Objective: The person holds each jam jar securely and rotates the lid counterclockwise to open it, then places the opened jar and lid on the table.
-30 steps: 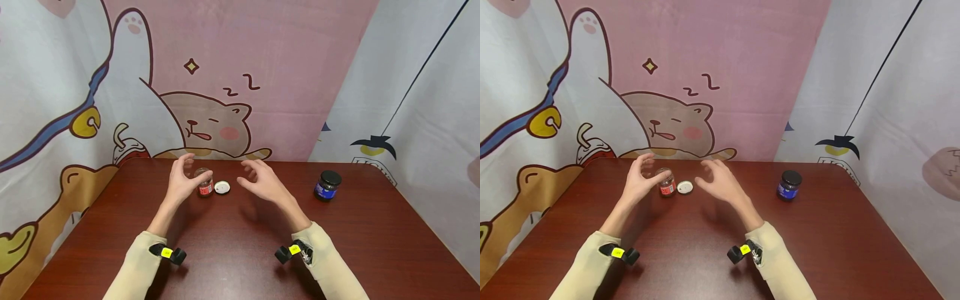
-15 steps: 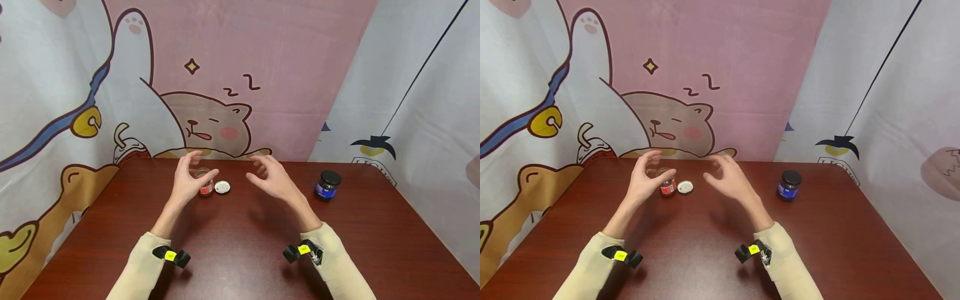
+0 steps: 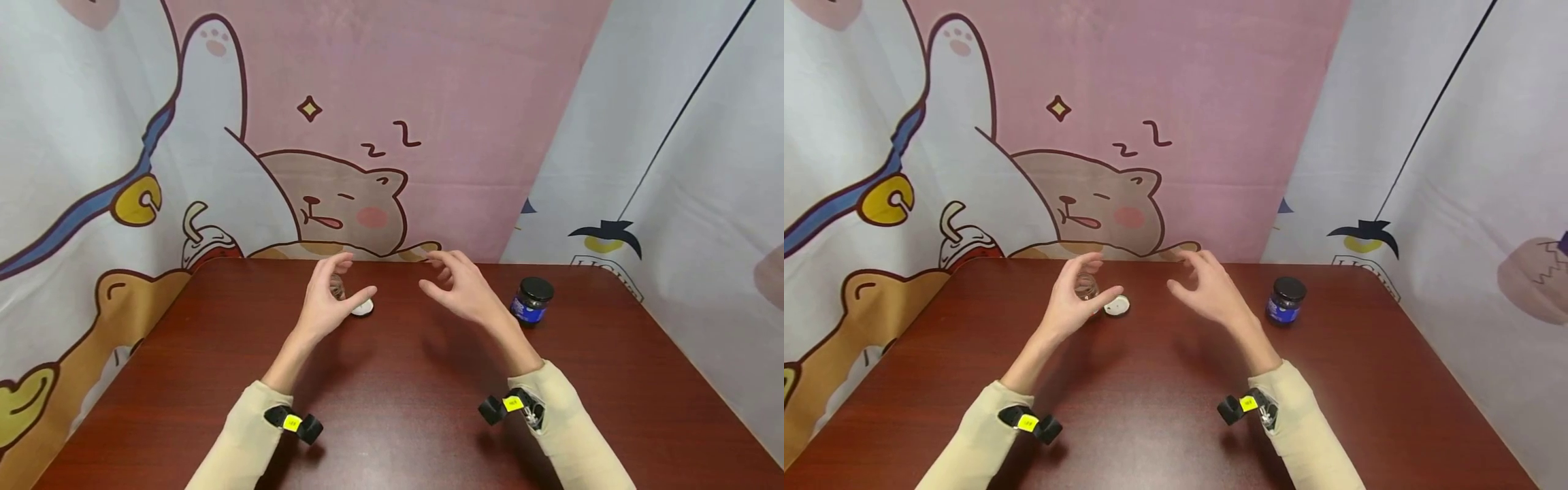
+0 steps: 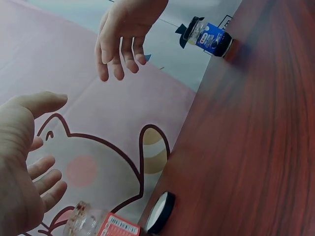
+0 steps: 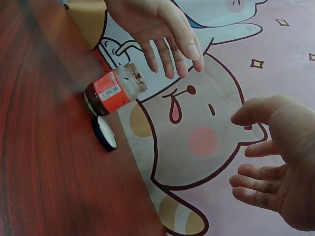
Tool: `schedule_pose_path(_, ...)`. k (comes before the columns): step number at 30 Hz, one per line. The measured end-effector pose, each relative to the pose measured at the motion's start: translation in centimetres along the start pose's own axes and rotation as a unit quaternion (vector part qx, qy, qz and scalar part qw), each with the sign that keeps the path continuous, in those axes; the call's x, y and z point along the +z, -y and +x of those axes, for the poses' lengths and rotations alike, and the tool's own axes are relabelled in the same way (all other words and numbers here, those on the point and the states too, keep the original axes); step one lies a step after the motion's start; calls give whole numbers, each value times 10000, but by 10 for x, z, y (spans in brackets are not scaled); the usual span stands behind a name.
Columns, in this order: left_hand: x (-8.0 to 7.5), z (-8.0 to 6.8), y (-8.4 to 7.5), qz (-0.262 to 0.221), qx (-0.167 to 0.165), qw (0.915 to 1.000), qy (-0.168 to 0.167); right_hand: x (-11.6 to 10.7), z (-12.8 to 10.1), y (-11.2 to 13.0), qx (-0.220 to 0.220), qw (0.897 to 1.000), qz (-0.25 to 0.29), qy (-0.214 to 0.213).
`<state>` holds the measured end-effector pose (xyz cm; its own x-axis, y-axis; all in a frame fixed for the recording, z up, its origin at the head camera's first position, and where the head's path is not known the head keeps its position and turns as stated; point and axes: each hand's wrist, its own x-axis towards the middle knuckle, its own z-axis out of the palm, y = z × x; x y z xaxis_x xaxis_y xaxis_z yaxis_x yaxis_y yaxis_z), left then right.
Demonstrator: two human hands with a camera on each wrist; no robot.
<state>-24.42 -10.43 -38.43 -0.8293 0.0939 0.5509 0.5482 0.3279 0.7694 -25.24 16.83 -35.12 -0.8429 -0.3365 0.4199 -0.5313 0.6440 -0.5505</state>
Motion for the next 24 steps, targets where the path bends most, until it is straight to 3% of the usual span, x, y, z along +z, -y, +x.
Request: schedule_pose_path(24,30,-2,-7,7,-225,9987,449,-15,-17,-20,393,9988,-274,-27)
